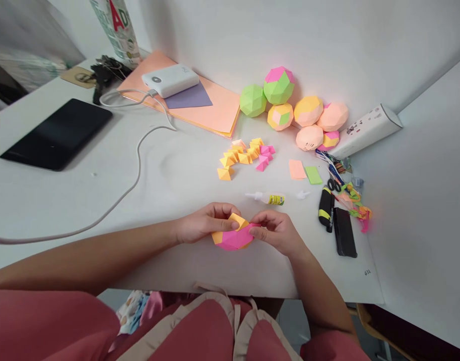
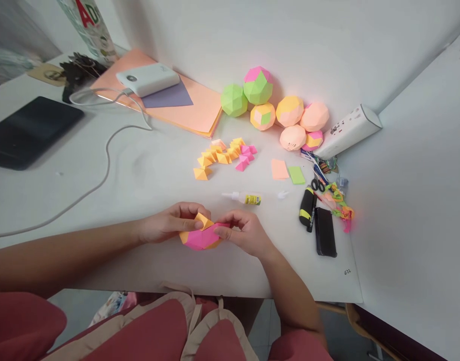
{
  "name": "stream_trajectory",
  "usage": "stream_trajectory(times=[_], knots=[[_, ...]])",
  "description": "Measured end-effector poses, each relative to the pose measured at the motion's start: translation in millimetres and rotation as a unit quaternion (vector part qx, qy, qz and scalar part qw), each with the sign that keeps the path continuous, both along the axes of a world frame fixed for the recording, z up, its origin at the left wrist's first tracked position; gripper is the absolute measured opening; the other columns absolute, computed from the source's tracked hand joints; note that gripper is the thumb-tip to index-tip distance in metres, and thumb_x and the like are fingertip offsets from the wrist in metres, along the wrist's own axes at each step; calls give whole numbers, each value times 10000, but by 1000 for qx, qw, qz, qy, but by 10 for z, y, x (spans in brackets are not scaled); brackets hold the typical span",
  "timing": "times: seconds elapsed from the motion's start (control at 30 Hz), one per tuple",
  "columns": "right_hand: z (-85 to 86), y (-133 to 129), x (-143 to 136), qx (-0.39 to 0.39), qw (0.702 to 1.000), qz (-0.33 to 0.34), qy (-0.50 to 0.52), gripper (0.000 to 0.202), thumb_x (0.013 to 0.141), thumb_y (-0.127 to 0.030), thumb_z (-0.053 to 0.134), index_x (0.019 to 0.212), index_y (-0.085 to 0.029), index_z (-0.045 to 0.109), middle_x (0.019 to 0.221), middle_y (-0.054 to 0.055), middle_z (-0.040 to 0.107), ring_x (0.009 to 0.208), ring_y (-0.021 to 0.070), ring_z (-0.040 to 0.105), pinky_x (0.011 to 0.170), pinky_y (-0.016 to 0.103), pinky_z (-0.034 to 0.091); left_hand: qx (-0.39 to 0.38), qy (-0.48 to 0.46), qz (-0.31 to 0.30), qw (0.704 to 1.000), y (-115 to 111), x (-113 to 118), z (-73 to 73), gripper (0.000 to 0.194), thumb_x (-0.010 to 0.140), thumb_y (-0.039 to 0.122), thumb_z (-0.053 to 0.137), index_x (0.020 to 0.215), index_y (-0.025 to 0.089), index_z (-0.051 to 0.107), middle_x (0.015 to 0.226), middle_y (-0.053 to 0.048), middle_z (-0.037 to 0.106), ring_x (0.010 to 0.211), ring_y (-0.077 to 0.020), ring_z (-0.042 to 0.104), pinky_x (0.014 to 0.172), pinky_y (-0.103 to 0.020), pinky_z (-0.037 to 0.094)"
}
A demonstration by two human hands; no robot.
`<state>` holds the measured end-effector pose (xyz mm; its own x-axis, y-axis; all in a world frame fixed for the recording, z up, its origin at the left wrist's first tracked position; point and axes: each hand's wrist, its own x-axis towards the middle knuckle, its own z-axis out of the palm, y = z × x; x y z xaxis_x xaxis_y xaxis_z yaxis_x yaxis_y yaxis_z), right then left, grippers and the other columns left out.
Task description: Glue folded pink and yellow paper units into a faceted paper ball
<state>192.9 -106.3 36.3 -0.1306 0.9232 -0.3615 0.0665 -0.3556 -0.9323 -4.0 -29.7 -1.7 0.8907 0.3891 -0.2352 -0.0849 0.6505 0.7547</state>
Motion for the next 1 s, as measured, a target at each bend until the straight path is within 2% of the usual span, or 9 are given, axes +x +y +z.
stream_trajectory(times=[0.2,0.37,0.7,1.0], knots=[[77,-22,-23,60,995,22,-74,88,697,-240,726,741,-189,669,695,-1,625,614,98,523,568,242,448,52,6,-21,998,-1,-1,17,196,772,309,652,766,118,608,697,0,554,616,-91,486,568,-210,380],[83,-34,-34,81,992,27,-94,69,709,-232,715,723,-191,661,701,2,625,620,104,523,576,254,436,61,4,-27,998,0,2,17,190,793,300,631,766,115,596,692,9,524,609,-77,448,562,-199,359],[93,-24,-28,78,991,28,-105,98,712,-271,714,736,-190,665,702,6,633,620,107,528,578,259,435,87,10,-10,996,-16,4,15,223,800,330,616,743,120,565,679,16,525,593,-75,439,554,-201,353],[81,-11,-41,47,991,35,-120,118,693,-287,725,747,-194,678,681,-9,624,595,92,494,556,239,428,129,56,-19,990,-34,32,68,307,747,370,635,616,148,469,571,57,416,519,-67,354,500,-210,285]])
